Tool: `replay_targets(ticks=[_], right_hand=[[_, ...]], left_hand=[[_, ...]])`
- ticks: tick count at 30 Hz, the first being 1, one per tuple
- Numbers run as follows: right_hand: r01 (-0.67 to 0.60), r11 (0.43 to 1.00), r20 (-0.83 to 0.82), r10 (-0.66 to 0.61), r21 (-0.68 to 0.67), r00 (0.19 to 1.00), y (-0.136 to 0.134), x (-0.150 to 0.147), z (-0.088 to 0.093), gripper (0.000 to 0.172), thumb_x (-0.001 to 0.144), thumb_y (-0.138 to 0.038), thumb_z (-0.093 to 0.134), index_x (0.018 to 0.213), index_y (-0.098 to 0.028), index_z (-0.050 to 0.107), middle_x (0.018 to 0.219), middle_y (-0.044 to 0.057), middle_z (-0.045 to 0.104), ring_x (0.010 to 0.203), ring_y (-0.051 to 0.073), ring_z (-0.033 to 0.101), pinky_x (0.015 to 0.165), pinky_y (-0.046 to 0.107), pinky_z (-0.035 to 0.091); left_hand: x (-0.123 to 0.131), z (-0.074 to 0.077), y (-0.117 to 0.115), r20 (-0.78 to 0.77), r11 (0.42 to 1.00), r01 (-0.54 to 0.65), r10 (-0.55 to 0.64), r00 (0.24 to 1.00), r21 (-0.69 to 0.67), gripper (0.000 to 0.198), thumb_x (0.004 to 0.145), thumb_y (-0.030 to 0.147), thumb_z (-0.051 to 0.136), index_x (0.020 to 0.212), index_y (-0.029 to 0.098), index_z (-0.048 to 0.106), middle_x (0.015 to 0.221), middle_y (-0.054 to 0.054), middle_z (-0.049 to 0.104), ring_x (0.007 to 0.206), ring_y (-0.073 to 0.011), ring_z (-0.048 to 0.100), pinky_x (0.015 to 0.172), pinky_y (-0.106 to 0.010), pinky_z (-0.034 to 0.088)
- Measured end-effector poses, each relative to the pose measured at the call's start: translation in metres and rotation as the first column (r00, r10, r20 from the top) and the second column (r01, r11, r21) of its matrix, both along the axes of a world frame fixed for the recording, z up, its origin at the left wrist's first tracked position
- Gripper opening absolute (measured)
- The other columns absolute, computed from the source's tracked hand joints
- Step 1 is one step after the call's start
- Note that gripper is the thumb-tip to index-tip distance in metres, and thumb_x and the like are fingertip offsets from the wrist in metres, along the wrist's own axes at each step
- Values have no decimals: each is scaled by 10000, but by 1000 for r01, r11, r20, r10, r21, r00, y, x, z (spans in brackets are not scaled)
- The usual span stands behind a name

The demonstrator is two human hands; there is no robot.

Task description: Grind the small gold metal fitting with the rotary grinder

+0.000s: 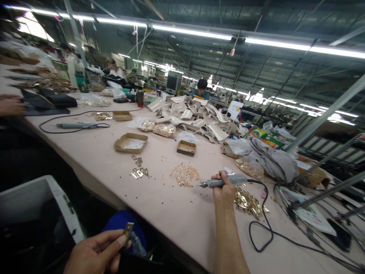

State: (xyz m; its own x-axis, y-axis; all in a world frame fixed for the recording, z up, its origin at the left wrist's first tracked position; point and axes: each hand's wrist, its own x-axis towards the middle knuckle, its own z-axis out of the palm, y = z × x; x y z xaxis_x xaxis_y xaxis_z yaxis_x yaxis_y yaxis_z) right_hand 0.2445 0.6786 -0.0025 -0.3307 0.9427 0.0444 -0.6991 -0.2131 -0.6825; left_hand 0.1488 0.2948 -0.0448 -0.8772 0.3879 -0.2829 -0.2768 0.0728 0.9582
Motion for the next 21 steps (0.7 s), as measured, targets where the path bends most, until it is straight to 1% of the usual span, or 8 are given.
replay_targets(ticks=[2,4,6,9,12,15,18,21], right_hand=[[-37,999,-37,37,-9,999,-28,10,21,361,654,-74,811,897,-171,562,838,-52,573,596,45,519,611,208,527],[-61,998,-104,63,21,993,-61,19,43,360,636,-44,792,916,-145,590,870,-25,564,618,51,514,616,222,530],[-97,993,-133,105,67,986,-98,25,62,363,652,-38,781,961,-136,617,889,-11,546,647,61,513,632,231,534],[-132,982,-127,149,135,981,-157,27,80,334,699,-50,770,990,-143,637,879,-12,511,673,68,492,656,232,528],[-134,973,-72,149,186,986,-208,21,82,289,757,-77,758,1008,-176,653,836,-20,491,687,86,478,663,240,514],[-144,961,6,147,235,989,-243,13,73,263,795,-103,756,1023,-197,665,788,-24,484,699,107,483,676,267,500],[-154,952,46,147,266,988,-262,8,64,267,806,-125,770,1040,-201,666,793,-15,508,702,118,499,680,291,485],[-145,948,56,134,284,989,-272,6,58,283,805,-133,781,1053,-204,666,801,-10,526,699,125,514,680,310,479]], left_hand=[[4,8,2,-61,999,33,-34,998,-9,369,716,474,763,754,108,777,571,-74,722,351,-105,488,413,-216,315],[8,14,4,-78,997,69,-71,994,-32,314,734,417,708,690,111,759,488,-53,671,320,-102,473,393,-211,294],[11,19,5,-72,996,75,-78,994,-49,280,739,366,664,648,111,737,486,-59,669,309,-96,474,378,-204,286],[16,24,4,-63,995,61,-66,996,-75,223,727,294,637,629,112,720,443,-41,630,300,-100,481,360,-197,285],[21,26,2,-65,996,54,-58,996,-66,174,727,237,629,632,116,709,457,-34,637,295,-102,485,340,-196,291],[25,25,-1,-54,997,50,-53,997,-59,138,735,192,625,643,122,701,461,-25,639,293,-112,495,324,-201,309],[27,25,-4,-68,996,50,-55,996,-75,124,734,141,616,649,125,704,436,-6,617,299,-118,502,327,-205,333],[29,25,-7,-91,995,61,-68,994,-74,139,734,110,609,639,130,709,414,12,594,305,-118,506,335,-203,342]])
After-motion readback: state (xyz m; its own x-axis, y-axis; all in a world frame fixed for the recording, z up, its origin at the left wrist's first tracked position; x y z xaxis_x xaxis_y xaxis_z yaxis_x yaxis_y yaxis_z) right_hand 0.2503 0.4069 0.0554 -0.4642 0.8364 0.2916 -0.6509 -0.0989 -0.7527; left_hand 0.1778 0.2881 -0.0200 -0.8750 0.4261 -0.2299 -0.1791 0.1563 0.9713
